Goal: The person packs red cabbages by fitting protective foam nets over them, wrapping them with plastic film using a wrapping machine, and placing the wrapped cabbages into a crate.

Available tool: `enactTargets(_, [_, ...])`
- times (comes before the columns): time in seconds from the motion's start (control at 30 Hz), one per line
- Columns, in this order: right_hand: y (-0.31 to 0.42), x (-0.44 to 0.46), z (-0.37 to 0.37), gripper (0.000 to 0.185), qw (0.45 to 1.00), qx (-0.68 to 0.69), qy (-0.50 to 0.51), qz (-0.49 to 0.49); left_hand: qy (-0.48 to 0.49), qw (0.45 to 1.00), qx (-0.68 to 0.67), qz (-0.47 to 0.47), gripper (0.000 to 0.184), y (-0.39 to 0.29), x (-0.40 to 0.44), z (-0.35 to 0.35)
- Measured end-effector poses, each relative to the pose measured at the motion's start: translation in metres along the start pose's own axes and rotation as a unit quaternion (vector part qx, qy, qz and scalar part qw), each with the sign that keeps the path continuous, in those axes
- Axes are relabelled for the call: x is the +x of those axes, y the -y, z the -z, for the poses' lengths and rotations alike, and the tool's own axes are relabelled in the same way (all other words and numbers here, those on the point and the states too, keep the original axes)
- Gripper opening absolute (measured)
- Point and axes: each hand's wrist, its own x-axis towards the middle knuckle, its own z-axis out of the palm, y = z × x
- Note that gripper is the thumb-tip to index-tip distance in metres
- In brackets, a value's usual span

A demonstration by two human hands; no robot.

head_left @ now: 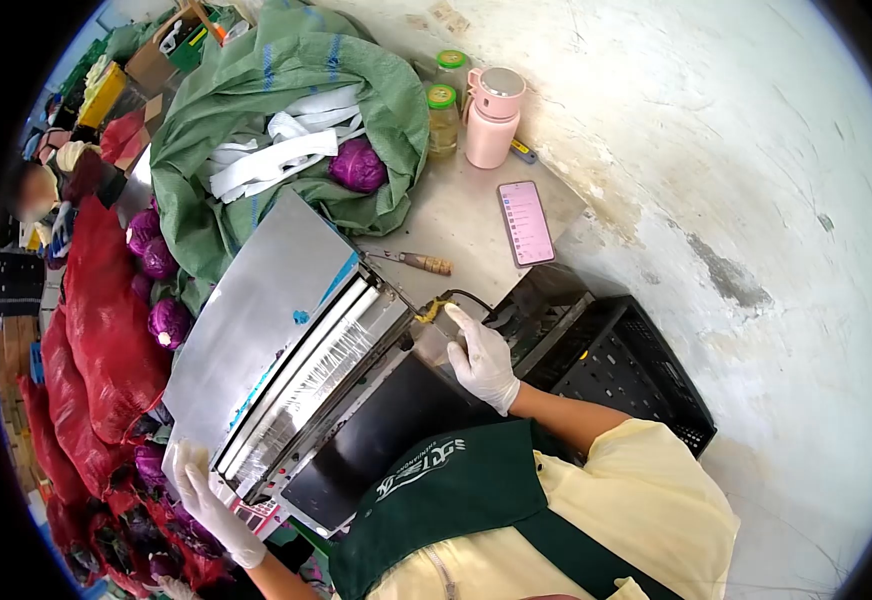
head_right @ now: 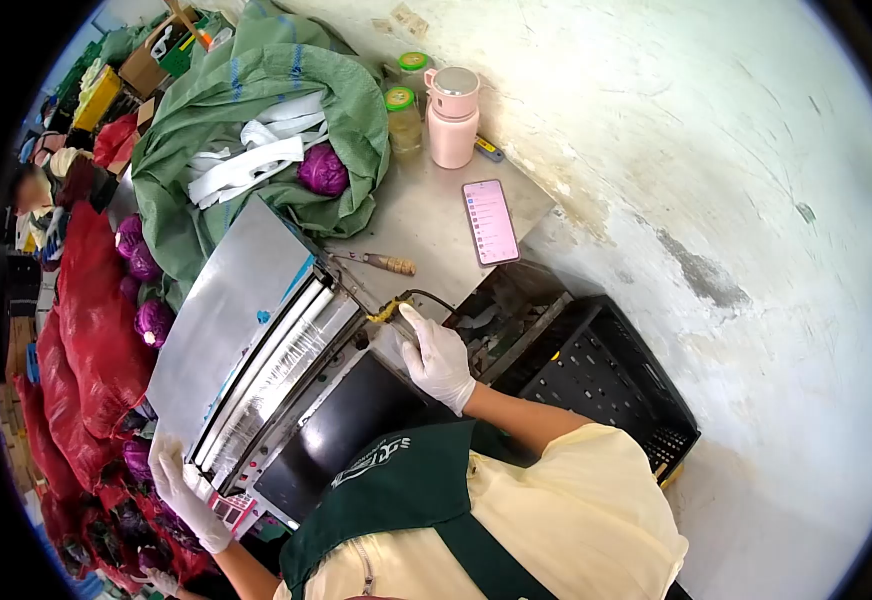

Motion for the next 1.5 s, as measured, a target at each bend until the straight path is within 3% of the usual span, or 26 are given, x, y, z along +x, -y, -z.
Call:
enactTargets(0.1, [0.002, 0.000, 0.003, 0.057, 0.999, -0.003, 0.035, -0.017, 0.031, 0.998, 0.045, -0.011, 0.042, 0.016, 0.057, 0.018])
enactTargets(0.17, [0.002, 0.002, 0.003, 0.058, 0.999, -0.003, 0.037, -0.009, 0.077, 0.985, 0.147, -0.037, 0.041, 0.028, 0.110, 0.029])
enactTargets(0.3, [-0.002, 0.003, -0.002, 0.058, 1.000, -0.002, 0.026, -0.010, 0.111, 0.981, 0.140, -0.082, 0.043, 0.097, 0.226, 0.027])
enactTargets(0.37, [0.001, 0.003, -0.001, 0.058, 0.998, -0.005, 0.040, -0.039, 0.142, 0.872, 0.410, -0.227, 0.048, 0.100, 0.264, 0.005])
enactTargets(0.4, [0.001, 0.003, -0.001, 0.058, 0.998, -0.009, 0.037, -0.044, 0.155, 0.853, 0.434, -0.247, 0.060, 0.118, 0.287, -0.001])
enactTargets(0.43, [0.001, 0.003, -0.002, 0.057, 0.998, -0.007, 0.037, -0.049, 0.160, 0.852, 0.430, -0.252, 0.060, 0.137, 0.306, -0.008])
enactTargets(0.5, [0.003, 0.005, -0.001, 0.056, 0.998, -0.008, 0.029, -0.056, 0.153, 0.797, 0.516, -0.275, 0.073, 0.166, 0.334, -0.023])
enactTargets(0.57, [0.006, 0.006, 0.001, 0.056, 0.997, -0.010, 0.034, -0.064, 0.193, 0.768, 0.578, -0.197, 0.096, 0.180, 0.344, -0.039])
enactTargets(0.63, [0.006, 0.006, 0.000, 0.056, 0.997, -0.023, 0.031, -0.069, 0.239, 0.785, 0.549, -0.159, 0.104, 0.219, 0.356, -0.045])
enactTargets(0.67, [0.007, 0.007, 0.001, 0.056, 0.996, -0.013, 0.034, -0.075, 0.196, 0.761, 0.573, -0.232, 0.111, 0.234, 0.359, -0.048])
enactTargets(0.7, [0.008, 0.008, 0.002, 0.056, 0.996, -0.002, 0.039, -0.081, 0.200, 0.760, 0.573, -0.234, 0.111, 0.219, 0.354, -0.057])
enactTargets(0.77, [0.008, 0.009, 0.002, 0.056, 0.995, -0.004, 0.046, -0.086, 0.218, 0.705, 0.668, -0.099, 0.116, 0.154, 0.330, -0.078])
enactTargets(0.83, [0.008, 0.009, 0.002, 0.056, 0.995, -0.006, 0.053, -0.088, 0.192, 0.723, 0.658, -0.084, 0.116, 0.148, 0.335, -0.083])
enactTargets(0.93, [0.008, 0.012, 0.003, 0.057, 0.994, -0.007, 0.062, -0.088, 0.060, 0.730, 0.641, -0.228, 0.107, 0.196, 0.364, -0.073])
enactTargets(0.97, [0.009, 0.012, 0.003, 0.055, 0.992, -0.001, 0.070, -0.102, 0.058, 0.731, 0.642, -0.224, 0.107, 0.211, 0.368, -0.078])
enactTargets(1.03, [0.009, 0.011, 0.003, 0.053, 0.990, 0.014, 0.090, -0.107, 0.102, 0.794, 0.571, -0.181, 0.091, 0.225, 0.376, -0.085])
enactTargets(1.07, [0.009, 0.011, 0.001, 0.050, 0.992, 0.015, 0.068, -0.106, 0.158, 0.776, 0.595, -0.135, 0.074, 0.150, 0.346, -0.105])
enactTargets(1.1, [0.008, 0.013, -0.003, 0.048, 0.993, 0.028, 0.061, -0.094, 0.127, 0.786, 0.581, -0.166, 0.068, 0.107, 0.316, -0.114])
enactTargets(1.17, [0.012, 0.014, -0.004, 0.044, 0.985, 0.058, 0.082, -0.139, 0.155, 0.790, 0.563, -0.187, 0.072, 0.081, 0.304, -0.107])
enactTargets(1.23, [0.004, 0.009, -0.007, 0.042, 0.989, 0.051, 0.072, -0.120, 0.159, 0.769, 0.575, -0.229, 0.087, 0.098, 0.313, -0.105])
enactTargets(1.27, [0.000, 0.005, -0.003, 0.043, 0.990, 0.042, 0.072, -0.112, 0.091, 0.708, 0.663, -0.225, 0.098, 0.110, 0.306, -0.121])
enactTargets(1.3, [-0.005, 0.003, -0.003, 0.043, 0.992, 0.029, 0.067, -0.106, 0.133, 0.761, 0.626, -0.104, 0.107, 0.143, 0.325, -0.132])
enactTargets(1.37, [-0.007, -0.001, -0.001, 0.043, 0.986, 0.026, 0.097, -0.135, 0.175, 0.819, 0.546, 0.027, 0.108, 0.134, 0.332, -0.122])
enactTargets(1.5, [-0.010, -0.002, -0.003, 0.044, 0.987, -0.002, 0.108, -0.118, 0.154, 0.811, 0.561, 0.057, 0.104, 0.132, 0.319, -0.104])
